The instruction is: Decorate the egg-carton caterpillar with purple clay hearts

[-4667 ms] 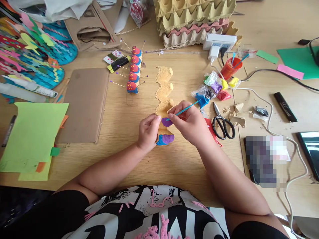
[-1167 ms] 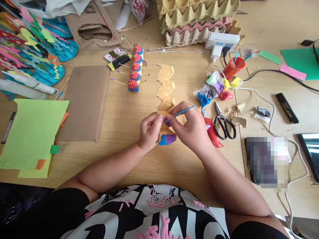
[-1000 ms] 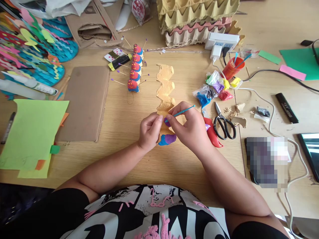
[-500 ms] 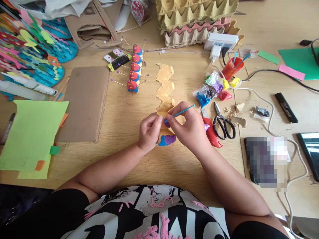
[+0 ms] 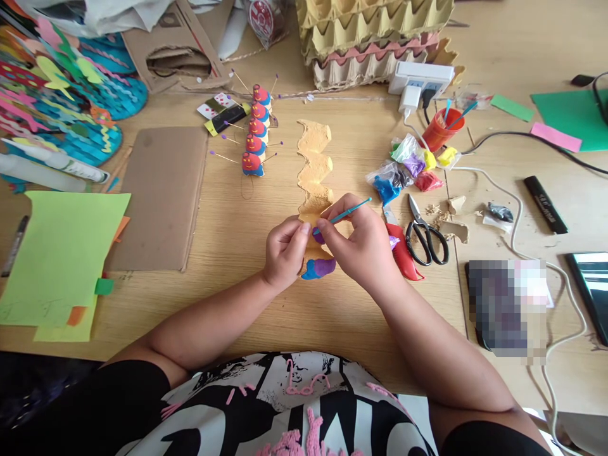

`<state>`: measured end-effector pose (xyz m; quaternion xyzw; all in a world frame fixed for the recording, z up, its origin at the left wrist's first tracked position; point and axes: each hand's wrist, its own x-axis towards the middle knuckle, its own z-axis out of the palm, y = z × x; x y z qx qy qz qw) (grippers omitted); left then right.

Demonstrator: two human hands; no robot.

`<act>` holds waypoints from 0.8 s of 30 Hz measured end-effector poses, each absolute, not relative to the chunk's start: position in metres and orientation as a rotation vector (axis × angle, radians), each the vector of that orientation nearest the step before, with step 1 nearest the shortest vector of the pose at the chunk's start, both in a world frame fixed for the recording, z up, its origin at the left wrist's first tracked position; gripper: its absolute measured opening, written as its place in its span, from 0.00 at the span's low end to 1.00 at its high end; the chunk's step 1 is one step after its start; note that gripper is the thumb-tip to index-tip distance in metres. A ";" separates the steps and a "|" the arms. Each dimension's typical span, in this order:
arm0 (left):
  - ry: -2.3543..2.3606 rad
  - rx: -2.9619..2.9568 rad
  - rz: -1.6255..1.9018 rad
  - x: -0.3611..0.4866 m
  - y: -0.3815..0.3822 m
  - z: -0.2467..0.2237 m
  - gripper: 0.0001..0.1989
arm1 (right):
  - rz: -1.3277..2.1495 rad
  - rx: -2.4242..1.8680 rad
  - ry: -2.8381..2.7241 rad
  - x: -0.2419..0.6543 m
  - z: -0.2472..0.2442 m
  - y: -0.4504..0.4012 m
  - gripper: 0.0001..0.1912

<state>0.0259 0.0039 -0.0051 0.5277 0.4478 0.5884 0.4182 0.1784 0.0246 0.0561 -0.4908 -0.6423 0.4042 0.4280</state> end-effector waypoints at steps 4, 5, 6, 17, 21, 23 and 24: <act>1.123 1.327 1.473 0.026 0.004 -0.005 0.31 | 1.021 -1.227 -1.594 0.178 0.056 0.025 0.09; 1.122 1.326 1.475 0.026 0.004 -0.005 0.31 | 1.025 -1.227 -1.593 0.177 0.056 0.026 0.09; 1.118 1.325 1.477 0.026 0.004 -0.006 0.30 | 1.028 -1.226 -1.592 0.178 0.056 0.026 0.09; 1.144 1.241 1.458 0.026 0.005 -0.007 0.32 | 1.281 -1.194 -1.482 0.188 0.055 0.029 0.22; 1.145 1.253 1.457 0.027 0.005 -0.006 0.30 | 1.256 -1.240 -1.493 0.184 0.058 0.027 0.24; 1.153 1.253 1.458 0.027 0.005 -0.005 0.31 | 1.252 -1.230 -1.491 0.182 0.058 0.026 0.24; 1.156 1.254 1.459 0.027 0.004 -0.005 0.31 | 1.249 -1.215 -1.489 0.182 0.057 0.025 0.23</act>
